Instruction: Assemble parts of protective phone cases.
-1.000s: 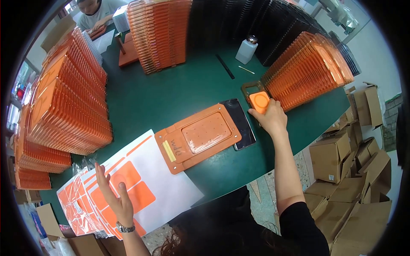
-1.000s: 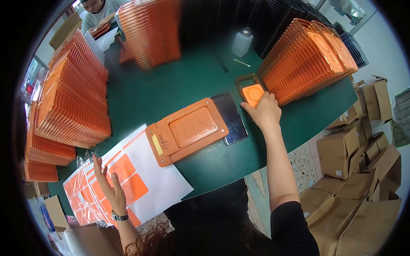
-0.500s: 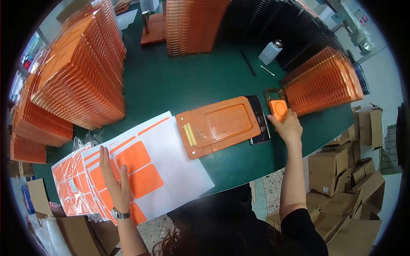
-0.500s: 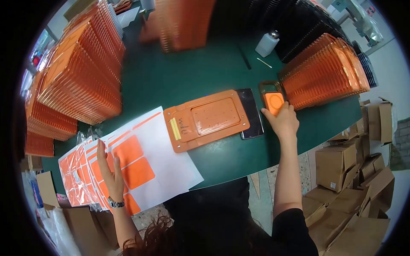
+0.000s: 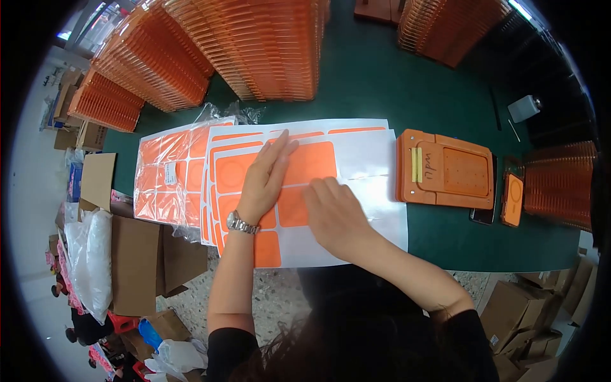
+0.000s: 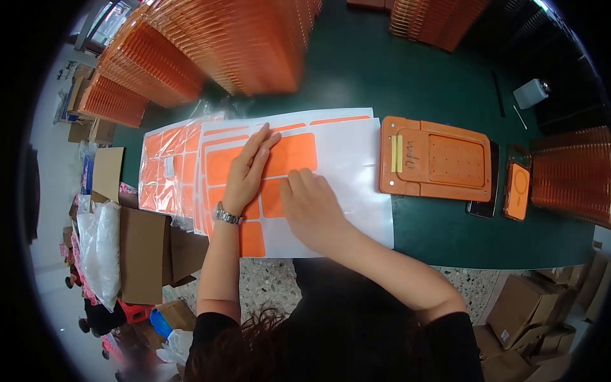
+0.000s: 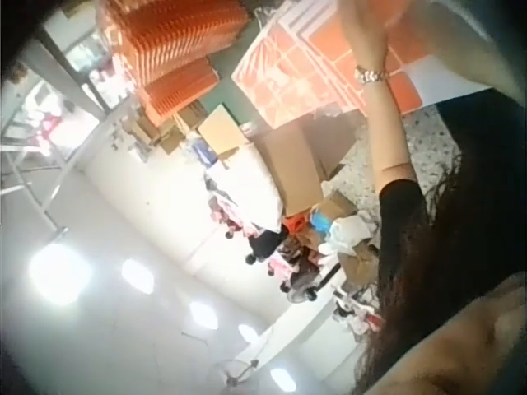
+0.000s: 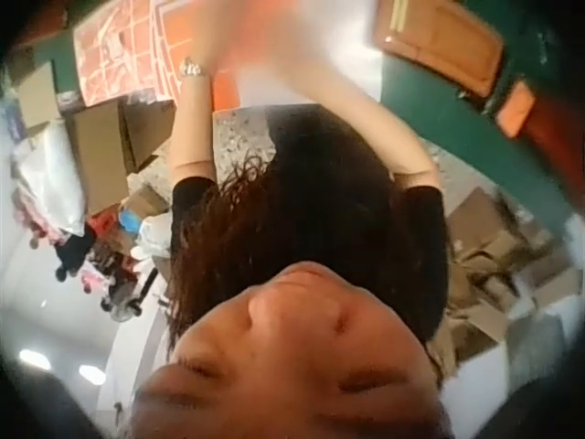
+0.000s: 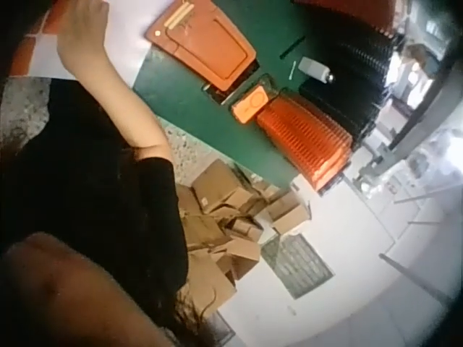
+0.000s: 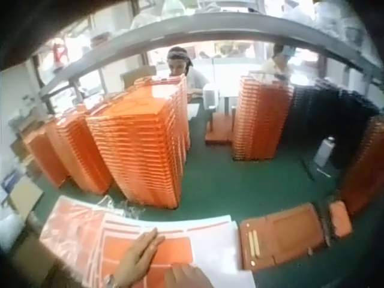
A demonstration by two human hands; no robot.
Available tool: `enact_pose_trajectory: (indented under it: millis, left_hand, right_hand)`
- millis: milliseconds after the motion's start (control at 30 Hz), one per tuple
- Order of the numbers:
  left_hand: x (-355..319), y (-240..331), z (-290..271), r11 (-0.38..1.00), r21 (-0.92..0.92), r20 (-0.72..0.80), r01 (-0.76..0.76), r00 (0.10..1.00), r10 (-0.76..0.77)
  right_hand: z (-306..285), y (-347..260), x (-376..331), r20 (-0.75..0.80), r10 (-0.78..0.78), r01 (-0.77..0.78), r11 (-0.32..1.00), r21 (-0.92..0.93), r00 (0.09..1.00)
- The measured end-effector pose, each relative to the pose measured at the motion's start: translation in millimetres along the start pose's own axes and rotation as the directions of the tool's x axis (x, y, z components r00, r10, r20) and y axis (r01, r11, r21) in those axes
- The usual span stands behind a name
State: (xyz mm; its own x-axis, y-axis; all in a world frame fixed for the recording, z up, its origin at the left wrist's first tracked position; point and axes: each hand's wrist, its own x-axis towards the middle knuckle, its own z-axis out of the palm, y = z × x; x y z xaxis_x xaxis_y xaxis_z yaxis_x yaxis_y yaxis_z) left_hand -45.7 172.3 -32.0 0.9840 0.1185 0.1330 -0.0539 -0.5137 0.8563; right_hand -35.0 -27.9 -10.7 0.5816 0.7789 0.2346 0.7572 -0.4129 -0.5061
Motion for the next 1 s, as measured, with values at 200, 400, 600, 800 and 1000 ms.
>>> enact_pose_trajectory:
  millis: [200,400,600,800,1000]
  left_hand:
    - [-3.2,0.2,-6.3,0.996,-0.020,-0.066,0.091,0.994,-0.092]
    - [0.9,-2.6,-7.4,0.987,-0.102,0.009,0.127,0.992,-0.127]
    - [9.9,-6.1,4.9,0.971,-0.160,0.038,0.178,0.984,-0.175]
    - [-0.3,2.9,-11.3,0.994,0.038,0.015,0.102,0.995,-0.103]
    - [89.4,105.1,27.5,0.977,0.101,0.069,-0.186,0.981,0.179]
  right_hand:
    - [22.9,-13.1,33.4,-0.070,0.052,-0.059,0.994,-0.097,0.996]
    - [20.1,-0.8,31.9,-0.163,0.021,-0.021,1.000,0.003,0.986]
    - [-64.1,4.7,-15.9,-0.350,-0.029,0.163,0.919,0.359,0.936]
    - [-183.6,32.9,-100.1,-0.621,0.020,-0.232,0.936,-0.263,0.784]
    - [-176.4,90.5,-131.4,-0.508,0.071,-0.284,0.890,-0.356,0.859]
